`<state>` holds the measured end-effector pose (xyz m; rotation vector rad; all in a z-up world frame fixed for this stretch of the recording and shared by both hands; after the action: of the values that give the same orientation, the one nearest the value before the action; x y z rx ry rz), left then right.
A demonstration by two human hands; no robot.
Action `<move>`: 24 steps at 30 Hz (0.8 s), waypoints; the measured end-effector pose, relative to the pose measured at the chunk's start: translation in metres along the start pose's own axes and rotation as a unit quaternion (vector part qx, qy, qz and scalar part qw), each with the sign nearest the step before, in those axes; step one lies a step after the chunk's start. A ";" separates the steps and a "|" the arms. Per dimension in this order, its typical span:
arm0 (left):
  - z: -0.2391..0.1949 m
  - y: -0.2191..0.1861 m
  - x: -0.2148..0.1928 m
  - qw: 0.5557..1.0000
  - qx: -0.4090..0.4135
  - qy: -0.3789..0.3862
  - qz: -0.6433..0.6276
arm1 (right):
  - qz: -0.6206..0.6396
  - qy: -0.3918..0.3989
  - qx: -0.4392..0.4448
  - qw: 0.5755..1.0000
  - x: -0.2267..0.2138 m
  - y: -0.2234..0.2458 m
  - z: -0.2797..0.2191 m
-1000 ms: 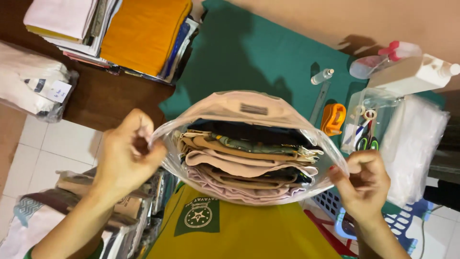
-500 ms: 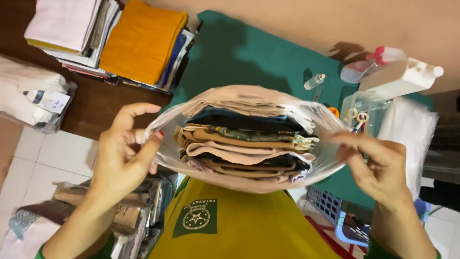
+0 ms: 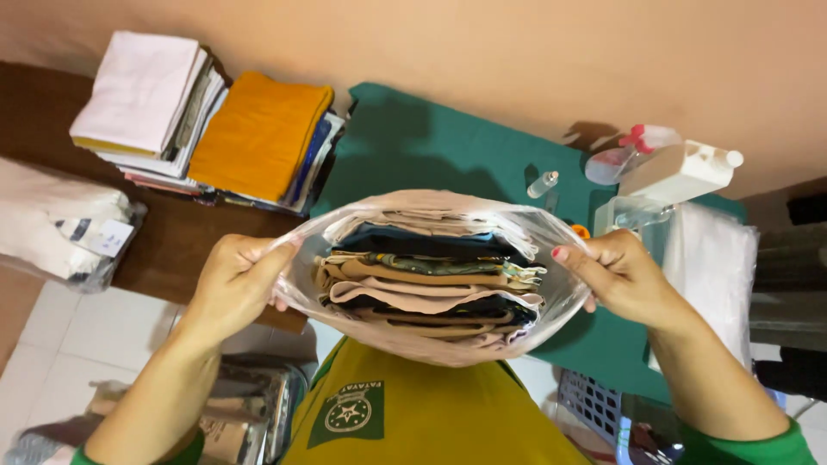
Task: Packing a stack of folded clothes into a plastic bag and sealing it with tape.
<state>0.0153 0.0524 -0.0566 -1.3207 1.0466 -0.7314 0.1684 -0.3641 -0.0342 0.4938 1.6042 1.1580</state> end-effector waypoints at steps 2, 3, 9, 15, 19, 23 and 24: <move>0.007 0.001 0.001 0.999 -0.016 -0.019 -0.045 | 0.072 -0.019 0.027 0.997 -0.001 0.000 0.000; 0.010 0.003 0.002 0.994 -0.036 -0.036 -0.091 | 0.142 -0.036 0.057 0.988 -0.001 -0.001 -0.001; 0.030 -0.049 -0.023 0.985 0.014 -0.052 -0.166 | 0.164 -0.086 -0.056 0.981 -0.030 0.071 -0.015; 0.038 -0.085 -0.016 0.992 0.042 0.006 -0.120 | 0.157 -0.125 -0.028 0.979 -0.043 0.067 -0.021; 0.070 -0.049 0.008 0.999 -0.010 -0.011 0.032 | 0.068 -0.114 0.101 0.986 -0.021 0.000 -0.001; 0.075 -0.073 0.004 0.997 0.051 -0.025 0.050 | 0.078 -0.143 0.057 0.985 -0.032 0.019 0.003; 0.073 -0.083 0.003 0.990 0.097 -0.024 0.102 | 0.057 -0.153 0.032 0.986 -0.035 0.029 0.001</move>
<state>0.0942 0.0674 0.0197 -1.0430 1.0272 -0.6279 0.1759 -0.3783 0.0087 0.7759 1.3630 1.0589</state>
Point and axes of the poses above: each hand's wrist, its own z-axis towards the middle knuckle, its own x-axis out of the palm, y = z × x, the point moved 5 cm from there along z, towards the middle knuckle, and after that the axes turned 14 degrees about -y, right-handed, at the moved point
